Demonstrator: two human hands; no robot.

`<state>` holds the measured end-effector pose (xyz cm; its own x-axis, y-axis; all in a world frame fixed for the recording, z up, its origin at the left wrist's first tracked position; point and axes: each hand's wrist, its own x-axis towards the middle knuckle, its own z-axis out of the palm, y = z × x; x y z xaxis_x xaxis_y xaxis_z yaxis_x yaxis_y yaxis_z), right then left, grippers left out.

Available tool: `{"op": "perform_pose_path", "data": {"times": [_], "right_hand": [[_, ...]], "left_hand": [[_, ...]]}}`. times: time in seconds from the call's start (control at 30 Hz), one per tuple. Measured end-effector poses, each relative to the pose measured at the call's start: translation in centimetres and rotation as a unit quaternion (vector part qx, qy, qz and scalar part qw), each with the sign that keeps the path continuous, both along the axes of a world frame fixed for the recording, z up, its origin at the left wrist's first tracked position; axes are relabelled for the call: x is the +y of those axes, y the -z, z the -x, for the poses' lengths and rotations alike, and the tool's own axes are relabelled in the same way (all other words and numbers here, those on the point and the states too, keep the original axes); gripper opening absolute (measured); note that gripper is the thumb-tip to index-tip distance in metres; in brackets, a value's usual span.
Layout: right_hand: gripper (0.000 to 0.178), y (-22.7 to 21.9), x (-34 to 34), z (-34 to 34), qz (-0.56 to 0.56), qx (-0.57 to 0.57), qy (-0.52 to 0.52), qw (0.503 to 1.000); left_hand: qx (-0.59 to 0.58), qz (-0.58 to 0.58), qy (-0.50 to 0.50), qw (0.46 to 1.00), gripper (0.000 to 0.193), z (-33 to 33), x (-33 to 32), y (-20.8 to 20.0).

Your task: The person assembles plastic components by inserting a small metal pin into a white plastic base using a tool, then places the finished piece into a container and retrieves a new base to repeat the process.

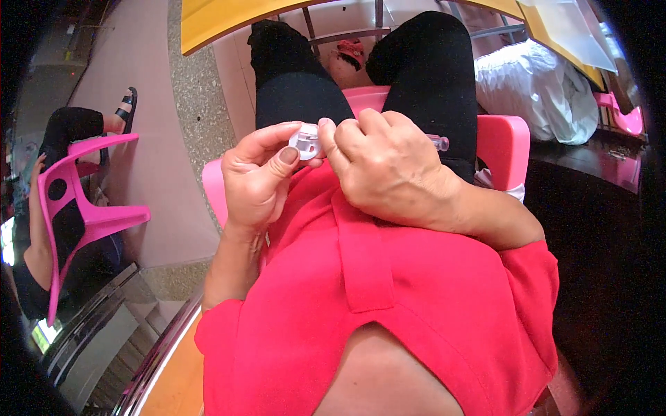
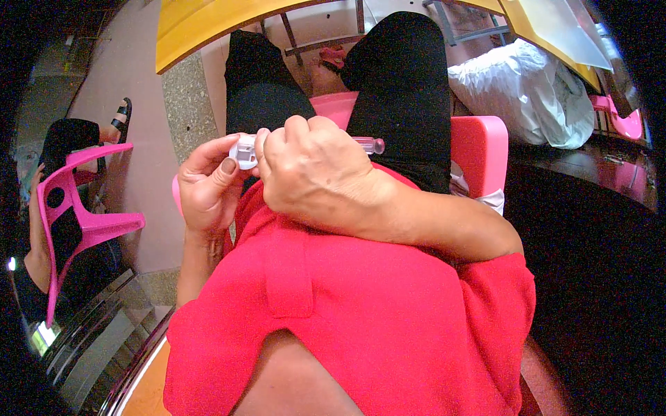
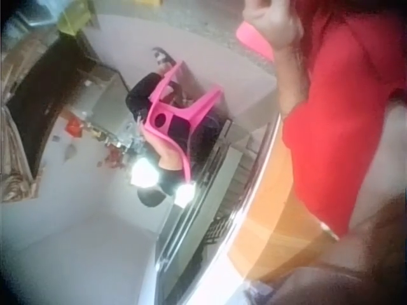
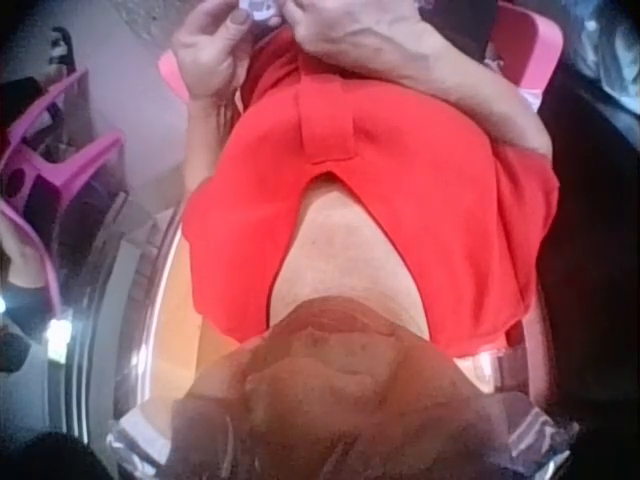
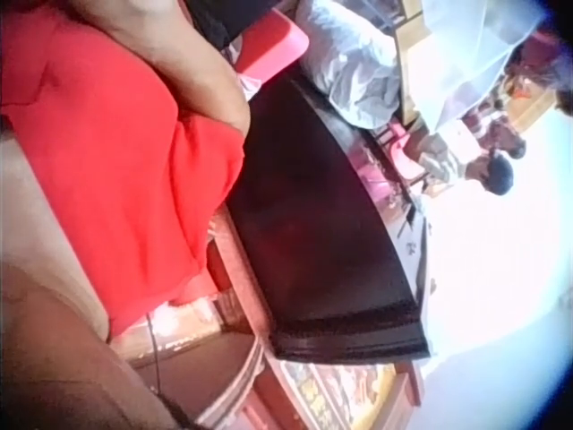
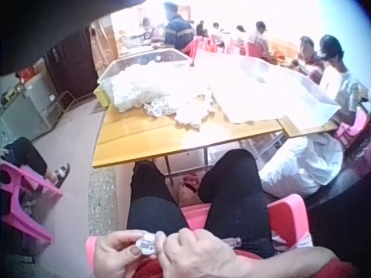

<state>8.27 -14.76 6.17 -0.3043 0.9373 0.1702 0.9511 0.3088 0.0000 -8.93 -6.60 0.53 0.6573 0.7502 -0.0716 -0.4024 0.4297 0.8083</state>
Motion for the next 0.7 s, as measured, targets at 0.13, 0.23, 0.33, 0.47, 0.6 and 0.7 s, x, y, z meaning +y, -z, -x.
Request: {"op": "perform_pose_path", "data": {"times": [0.13,0.23,0.33,0.47,0.6,0.7], "right_hand": [[0.035,-0.4,0.0,-0.5,0.005,-0.03,-0.044,0.999],[0.034,-0.3,0.1,-0.9,0.045,0.007,-0.061,0.997],[0.034,0.9,0.4,-1.3,0.063,0.082,-0.058,0.993],[0.037,1.7,0.0,-0.6,0.051,0.222,0.037,0.973],[0.038,1.9,-0.1,-0.3,0.069,0.281,0.054,0.956],[0.038,2.1,-0.1,-0.1,0.072,0.308,0.059,0.947]], "left_hand": [[0.01,-0.033,-0.001,0.999,0.025,0.2,0.0,0.1],[0.022,-0.061,0.011,0.998,0.024,0.2,0.0,0.0],[0.02,0.018,0.054,0.998,0.027,0.2,0.5,0.1],[0.006,0.054,0.029,0.998,0.028,-0.6,0.6,-0.4],[0.01,0.051,0.015,0.999,0.03,-0.3,0.5,-0.2],[0.017,0.051,0.005,0.999,0.03,-0.2,0.4,-0.2]]}}
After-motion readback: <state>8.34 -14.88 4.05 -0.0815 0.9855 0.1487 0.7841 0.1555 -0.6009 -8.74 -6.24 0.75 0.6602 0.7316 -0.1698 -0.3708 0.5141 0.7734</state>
